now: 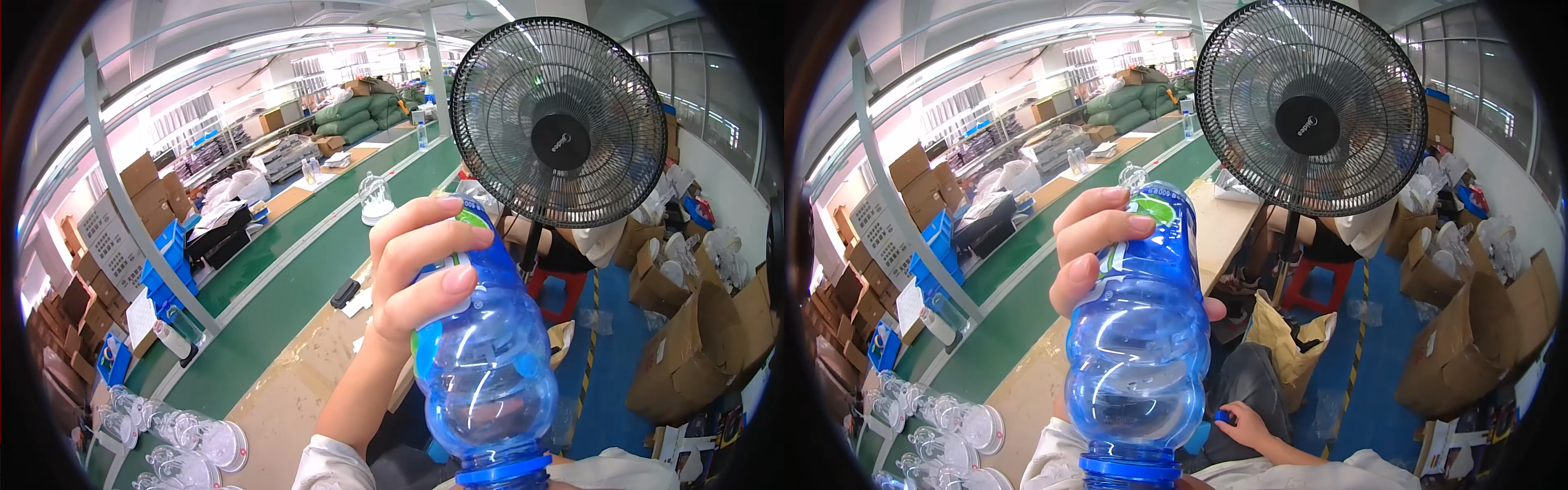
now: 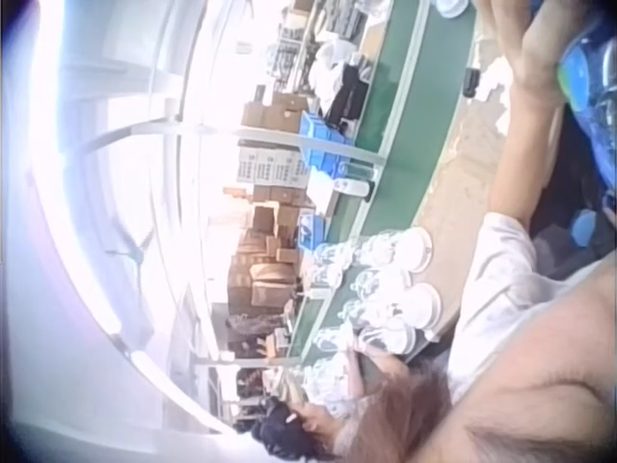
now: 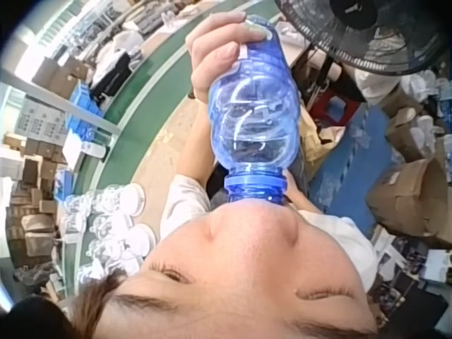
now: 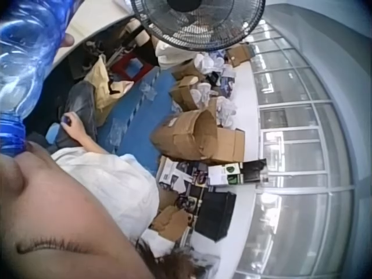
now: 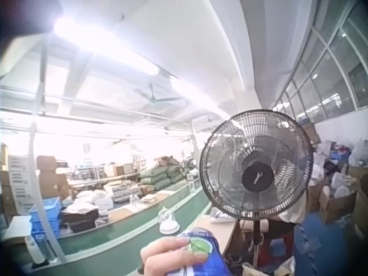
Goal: Assembling battery covers onto the bases of LED lighting fixtures at an assembly line station.
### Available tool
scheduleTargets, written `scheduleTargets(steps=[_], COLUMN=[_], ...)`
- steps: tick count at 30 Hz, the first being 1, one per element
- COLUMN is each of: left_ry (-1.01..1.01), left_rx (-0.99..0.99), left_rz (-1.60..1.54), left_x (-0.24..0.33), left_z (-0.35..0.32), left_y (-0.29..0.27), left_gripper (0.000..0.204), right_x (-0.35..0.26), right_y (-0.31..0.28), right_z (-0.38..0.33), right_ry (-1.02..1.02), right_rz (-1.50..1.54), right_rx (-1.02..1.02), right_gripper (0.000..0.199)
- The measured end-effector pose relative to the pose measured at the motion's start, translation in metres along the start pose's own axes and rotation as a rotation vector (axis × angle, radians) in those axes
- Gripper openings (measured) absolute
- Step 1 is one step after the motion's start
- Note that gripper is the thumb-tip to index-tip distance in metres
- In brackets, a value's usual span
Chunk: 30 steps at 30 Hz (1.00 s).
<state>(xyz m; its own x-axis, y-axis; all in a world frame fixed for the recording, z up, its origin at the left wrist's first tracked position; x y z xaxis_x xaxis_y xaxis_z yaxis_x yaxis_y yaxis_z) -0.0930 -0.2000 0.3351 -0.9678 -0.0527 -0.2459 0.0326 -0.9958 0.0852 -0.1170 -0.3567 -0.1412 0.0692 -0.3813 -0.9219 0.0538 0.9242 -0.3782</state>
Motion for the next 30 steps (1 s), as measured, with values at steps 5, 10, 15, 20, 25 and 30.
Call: scheduleTargets(steps=[5, 10, 15, 20, 25, 30], left_ry=[0.029, 0.035, 0.037, 0.044, 0.040, 0.021], left_rx=[-0.006, -0.001, 0.027, 0.029, 0.024, 0.004], left_rz=[0.006, 0.012, 0.024, 0.034, 0.052, 0.035], left_x=[0.001, 0.001, 0.002, 0.000, 0.001, 0.002], left_z=[0.003, 0.004, 0.007, 0.006, 0.007, 0.004], left_y=[0.001, 0.001, 0.002, -0.001, -0.001, 0.000], left_gripper=[0.064, 0.064, 0.066, 0.067, 0.069, 0.065], right_x=[0.000, -0.006, 0.007, -0.003, 0.008, 0.008], right_y=[0.000, -0.002, 0.001, -0.001, 0.002, -0.001], right_z=[0.000, 0.000, 0.001, 0.002, 0.001, -0.003], right_ry=[0.009, -0.003, -0.012, -0.015, -0.015, -0.025], right_rz=[-0.033, -0.031, -0.011, -0.033, -0.031, -0.025], right_rx=[-0.011, -0.003, -0.002, 0.000, -0.001, 0.001], right_gripper=[0.037, 0.037, 0.037, 0.038, 0.038, 0.038])
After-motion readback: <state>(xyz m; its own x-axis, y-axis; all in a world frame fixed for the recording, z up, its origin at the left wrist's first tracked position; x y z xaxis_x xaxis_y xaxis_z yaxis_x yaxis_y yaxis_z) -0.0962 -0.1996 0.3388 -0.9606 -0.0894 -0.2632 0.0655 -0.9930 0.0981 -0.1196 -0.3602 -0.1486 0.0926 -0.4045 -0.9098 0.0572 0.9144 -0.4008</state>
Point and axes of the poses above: each hand's wrist, its own z-axis towards the middle knuckle, its own y-axis out of the palm, x = y × z, the point moved 10 cm from there along z, towards the middle knuckle, and after that the axes turned 5 degrees about z, right-handed, at the moved point
